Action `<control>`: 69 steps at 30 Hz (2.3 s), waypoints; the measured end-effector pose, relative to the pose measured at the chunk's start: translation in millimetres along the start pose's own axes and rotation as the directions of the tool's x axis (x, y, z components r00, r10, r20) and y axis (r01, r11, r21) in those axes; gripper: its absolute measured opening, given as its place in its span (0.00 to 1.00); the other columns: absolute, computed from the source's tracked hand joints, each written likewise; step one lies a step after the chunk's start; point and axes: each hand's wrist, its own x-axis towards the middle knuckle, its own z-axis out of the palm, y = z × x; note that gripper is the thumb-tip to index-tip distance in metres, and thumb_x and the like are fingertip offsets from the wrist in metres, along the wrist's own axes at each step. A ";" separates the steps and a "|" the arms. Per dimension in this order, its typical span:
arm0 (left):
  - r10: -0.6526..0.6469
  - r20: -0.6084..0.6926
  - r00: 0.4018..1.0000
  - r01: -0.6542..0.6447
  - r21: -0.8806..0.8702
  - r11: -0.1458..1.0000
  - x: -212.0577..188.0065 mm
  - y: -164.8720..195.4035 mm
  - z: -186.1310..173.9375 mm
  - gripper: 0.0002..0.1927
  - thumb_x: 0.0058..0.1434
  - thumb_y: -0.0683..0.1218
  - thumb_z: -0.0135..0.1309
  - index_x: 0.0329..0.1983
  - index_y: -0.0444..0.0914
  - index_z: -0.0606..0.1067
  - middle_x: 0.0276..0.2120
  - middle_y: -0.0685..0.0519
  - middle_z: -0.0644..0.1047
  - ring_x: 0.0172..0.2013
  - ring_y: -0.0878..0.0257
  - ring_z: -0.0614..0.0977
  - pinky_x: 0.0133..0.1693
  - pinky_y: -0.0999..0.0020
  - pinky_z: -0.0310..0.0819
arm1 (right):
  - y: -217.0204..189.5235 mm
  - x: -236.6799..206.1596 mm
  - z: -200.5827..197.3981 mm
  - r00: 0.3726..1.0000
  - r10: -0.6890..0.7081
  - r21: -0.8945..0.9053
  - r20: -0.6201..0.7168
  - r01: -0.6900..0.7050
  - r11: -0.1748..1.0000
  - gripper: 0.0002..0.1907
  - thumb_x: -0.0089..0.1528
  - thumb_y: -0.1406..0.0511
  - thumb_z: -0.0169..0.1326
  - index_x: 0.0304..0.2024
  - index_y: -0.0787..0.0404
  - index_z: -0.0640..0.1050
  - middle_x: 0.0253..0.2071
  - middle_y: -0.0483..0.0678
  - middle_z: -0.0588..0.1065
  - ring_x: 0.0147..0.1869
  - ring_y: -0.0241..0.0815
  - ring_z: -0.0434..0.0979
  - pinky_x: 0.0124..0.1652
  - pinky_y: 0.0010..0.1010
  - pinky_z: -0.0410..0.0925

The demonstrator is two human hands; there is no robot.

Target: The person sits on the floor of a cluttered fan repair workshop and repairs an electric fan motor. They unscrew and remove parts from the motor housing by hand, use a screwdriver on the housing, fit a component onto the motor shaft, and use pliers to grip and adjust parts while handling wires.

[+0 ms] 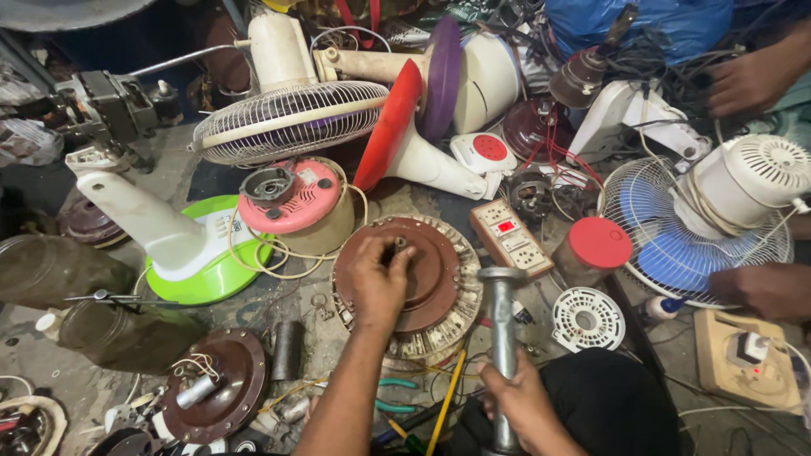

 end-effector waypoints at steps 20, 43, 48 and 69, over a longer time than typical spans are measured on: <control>-0.238 0.035 0.971 0.239 -0.240 0.941 -11.2 -0.8 11.2 0.12 0.64 0.36 0.55 0.50 0.34 0.78 0.40 0.47 0.84 0.38 0.64 0.87 0.42 0.71 0.81 | 15.8 24.2 -7.5 0.998 0.057 0.148 0.021 -0.059 0.987 0.18 0.57 0.67 0.61 0.47 0.61 0.71 0.20 0.48 0.69 0.16 0.41 0.68 0.16 0.35 0.64; -0.508 0.238 0.827 0.066 0.858 0.509 42.3 59.2 -31.8 0.59 0.46 0.84 0.52 0.69 0.40 0.63 0.59 0.35 0.69 0.60 0.38 0.72 0.55 0.44 0.71 | 7.6 14.1 -7.8 0.999 0.053 0.127 0.005 -0.053 0.990 0.19 0.57 0.65 0.61 0.48 0.59 0.72 0.21 0.46 0.69 0.18 0.39 0.68 0.18 0.31 0.64; -0.584 0.101 0.805 0.265 0.820 0.508 31.9 59.1 -29.9 0.63 0.44 0.83 0.53 0.73 0.39 0.59 0.58 0.30 0.68 0.56 0.36 0.76 0.55 0.49 0.74 | 5.0 5.3 -2.9 1.000 -0.017 0.163 0.014 0.014 0.987 0.19 0.56 0.66 0.61 0.48 0.60 0.70 0.22 0.44 0.70 0.17 0.39 0.68 0.17 0.32 0.64; -0.386 -0.073 0.920 0.283 0.805 0.521 12.4 53.6 -16.0 0.52 0.49 0.77 0.59 0.69 0.46 0.61 0.62 0.35 0.63 0.58 0.37 0.67 0.52 0.34 0.65 | 47.4 -1.5 21.5 0.995 -0.038 0.169 -0.096 0.054 0.984 0.17 0.58 0.67 0.61 0.42 0.62 0.67 0.16 0.49 0.68 0.13 0.41 0.68 0.14 0.35 0.64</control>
